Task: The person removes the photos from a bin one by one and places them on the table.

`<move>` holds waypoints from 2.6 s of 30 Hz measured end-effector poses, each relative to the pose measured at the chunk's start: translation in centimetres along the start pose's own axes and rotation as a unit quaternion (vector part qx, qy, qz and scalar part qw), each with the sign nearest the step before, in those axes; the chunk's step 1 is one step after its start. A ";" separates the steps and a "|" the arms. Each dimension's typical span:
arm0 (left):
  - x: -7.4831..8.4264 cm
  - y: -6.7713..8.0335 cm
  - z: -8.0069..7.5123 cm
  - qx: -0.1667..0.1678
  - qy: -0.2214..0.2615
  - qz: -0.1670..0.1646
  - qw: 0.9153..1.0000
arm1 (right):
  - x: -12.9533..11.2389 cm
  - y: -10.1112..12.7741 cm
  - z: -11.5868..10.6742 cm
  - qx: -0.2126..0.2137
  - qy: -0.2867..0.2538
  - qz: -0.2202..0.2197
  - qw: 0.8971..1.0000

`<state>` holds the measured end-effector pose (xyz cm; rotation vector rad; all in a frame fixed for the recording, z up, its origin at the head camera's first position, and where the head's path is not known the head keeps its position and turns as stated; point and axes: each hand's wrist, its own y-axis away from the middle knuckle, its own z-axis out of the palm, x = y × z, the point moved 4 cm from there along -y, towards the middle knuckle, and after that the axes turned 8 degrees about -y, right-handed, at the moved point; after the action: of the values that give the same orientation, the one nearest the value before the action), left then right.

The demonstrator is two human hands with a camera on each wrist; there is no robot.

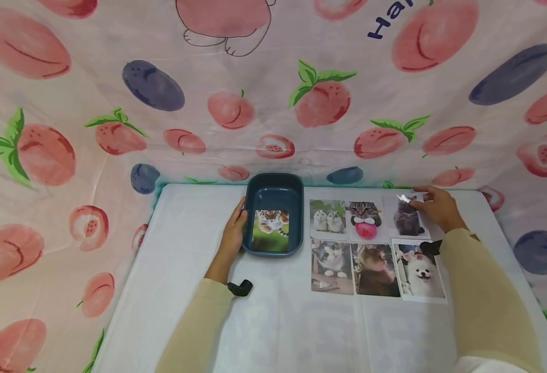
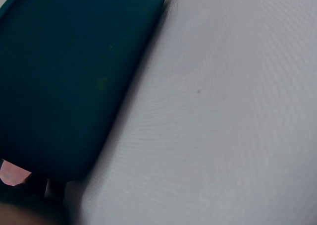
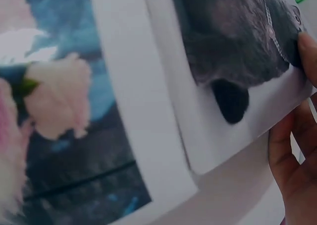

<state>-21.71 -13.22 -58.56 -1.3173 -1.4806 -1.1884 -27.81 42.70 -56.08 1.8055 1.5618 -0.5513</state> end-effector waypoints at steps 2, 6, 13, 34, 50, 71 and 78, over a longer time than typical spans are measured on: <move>0.0 0.0 0.0 0.000 -0.003 -0.003 1.000 | 0.0 0.0 0.2 0.004 0.006 0.001 1.000; 0.0 -0.1 0.0 -0.006 0.002 -0.009 1.000 | -0.1 0.0 0.4 0.010 0.012 0.009 1.000; 0.0 -0.1 0.0 -0.007 0.009 -0.003 1.000 | -0.2 0.2 0.5 0.010 0.017 0.023 1.000; 0.5 0.2 -0.1 -0.020 0.008 -0.013 1.000 | -15.0 -0.1 5.7 -0.045 -0.008 -0.127 0.991; -0.3 -0.1 0.0 0.000 0.011 -0.002 1.000 | -29.4 0.7 17.5 -0.236 -0.004 -0.223 0.946; -0.1 0.1 0.1 -0.004 -0.003 -0.002 1.000 | -31.0 0.2 25.7 -0.319 0.121 -0.112 0.933; -0.2 0.1 0.1 -0.002 -0.001 -0.001 1.000 | -30.9 0.5 25.6 -0.322 0.115 -0.098 0.935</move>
<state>-21.55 -13.18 -58.73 -1.3207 -1.4820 -1.1934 -30.35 2.86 -51.73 1.2481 1.8177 0.1027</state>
